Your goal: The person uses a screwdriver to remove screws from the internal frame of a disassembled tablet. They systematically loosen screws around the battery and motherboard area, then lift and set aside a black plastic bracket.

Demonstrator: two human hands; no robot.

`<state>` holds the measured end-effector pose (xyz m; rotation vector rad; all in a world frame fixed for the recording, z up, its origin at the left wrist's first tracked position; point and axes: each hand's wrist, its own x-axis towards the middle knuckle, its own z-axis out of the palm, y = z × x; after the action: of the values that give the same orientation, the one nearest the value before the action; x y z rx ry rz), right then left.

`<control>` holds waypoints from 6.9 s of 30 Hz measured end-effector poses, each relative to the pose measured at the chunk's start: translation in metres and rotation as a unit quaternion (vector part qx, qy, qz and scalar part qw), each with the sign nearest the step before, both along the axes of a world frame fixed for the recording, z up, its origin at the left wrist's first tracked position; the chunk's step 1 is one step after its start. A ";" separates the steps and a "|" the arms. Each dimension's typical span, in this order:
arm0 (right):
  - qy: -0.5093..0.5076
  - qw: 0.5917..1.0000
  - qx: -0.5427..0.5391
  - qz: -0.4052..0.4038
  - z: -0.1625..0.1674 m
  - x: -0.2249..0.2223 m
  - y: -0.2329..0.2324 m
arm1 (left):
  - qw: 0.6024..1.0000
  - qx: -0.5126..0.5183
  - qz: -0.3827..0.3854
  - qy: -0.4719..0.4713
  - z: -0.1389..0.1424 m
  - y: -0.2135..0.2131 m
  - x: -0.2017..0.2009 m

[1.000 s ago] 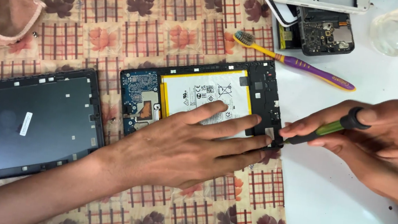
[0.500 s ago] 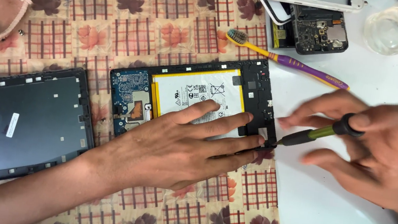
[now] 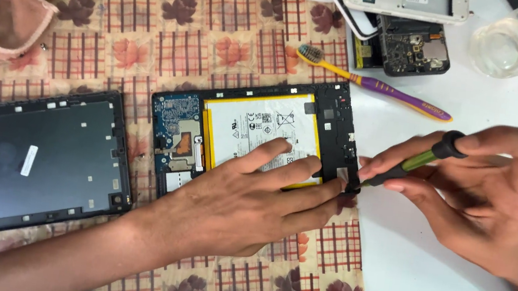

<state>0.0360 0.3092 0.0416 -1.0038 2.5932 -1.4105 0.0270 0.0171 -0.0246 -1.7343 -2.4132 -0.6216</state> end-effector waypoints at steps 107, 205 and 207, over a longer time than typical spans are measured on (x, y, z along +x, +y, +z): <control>0.038 0.995 -0.055 -0.076 -0.004 -0.008 -0.040 | 0.959 0.187 0.158 -0.143 0.013 -0.011 -0.017; 0.053 0.996 -0.071 -0.019 -0.001 -0.032 -0.013 | 0.996 0.044 0.033 0.073 0.006 -0.007 -0.002; 0.033 0.995 -0.097 -0.016 -0.006 -0.031 -0.011 | 0.997 0.032 0.027 0.070 0.008 -0.007 -0.005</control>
<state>0.0051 0.2983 0.0355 -1.0509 2.5689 -1.6927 0.0223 0.0097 -0.0162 -1.6247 -2.3111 -0.5458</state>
